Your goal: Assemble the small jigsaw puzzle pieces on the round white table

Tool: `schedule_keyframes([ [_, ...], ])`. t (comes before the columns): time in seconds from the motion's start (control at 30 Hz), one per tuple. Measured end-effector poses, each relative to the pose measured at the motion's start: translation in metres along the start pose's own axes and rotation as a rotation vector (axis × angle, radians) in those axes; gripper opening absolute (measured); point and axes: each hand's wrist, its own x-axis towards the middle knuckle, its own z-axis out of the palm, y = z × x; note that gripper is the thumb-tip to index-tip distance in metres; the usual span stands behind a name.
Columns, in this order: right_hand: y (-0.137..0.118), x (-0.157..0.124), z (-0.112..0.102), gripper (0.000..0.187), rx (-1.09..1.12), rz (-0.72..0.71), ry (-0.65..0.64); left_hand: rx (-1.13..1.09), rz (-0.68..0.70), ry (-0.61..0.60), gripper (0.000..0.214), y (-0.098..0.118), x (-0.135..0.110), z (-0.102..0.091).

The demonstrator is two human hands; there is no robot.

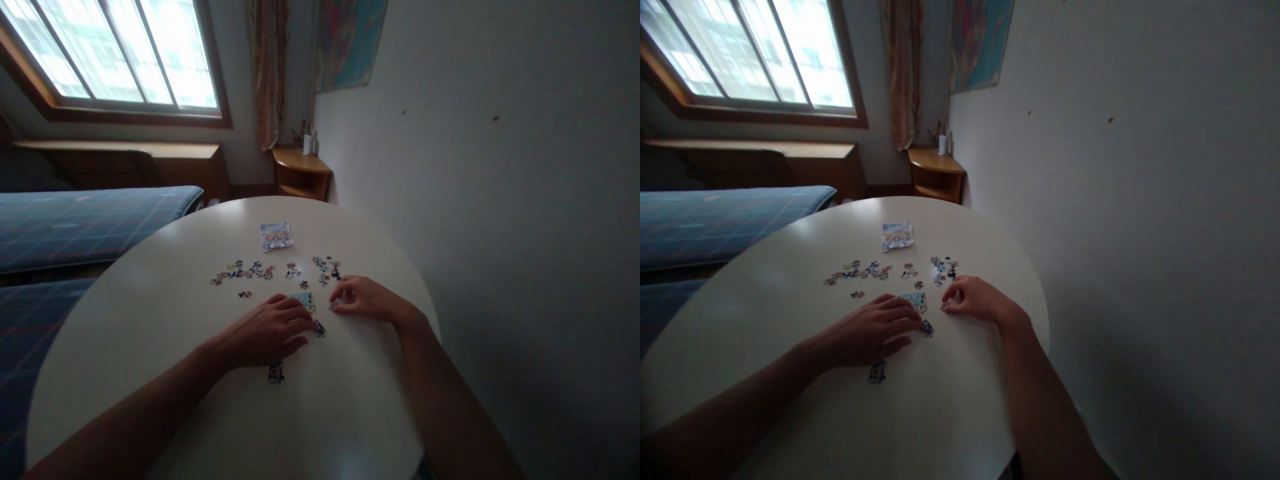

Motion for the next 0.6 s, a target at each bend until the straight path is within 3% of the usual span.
schedule_keyframes([
  [0.37, -0.005, 0.0002, 0.0044, 0.011, 0.014, 0.004, -0.01, -0.087, 0.055, -0.023, 0.029, 0.0078, 0.002, -0.0026],
  [0.6, -0.0076, 0.0006, 0.0071, 0.014, 0.17, 0.003, -0.093, -0.074, 0.059, -0.045, 0.031, 0.0099, 0.0012, -0.0045],
])
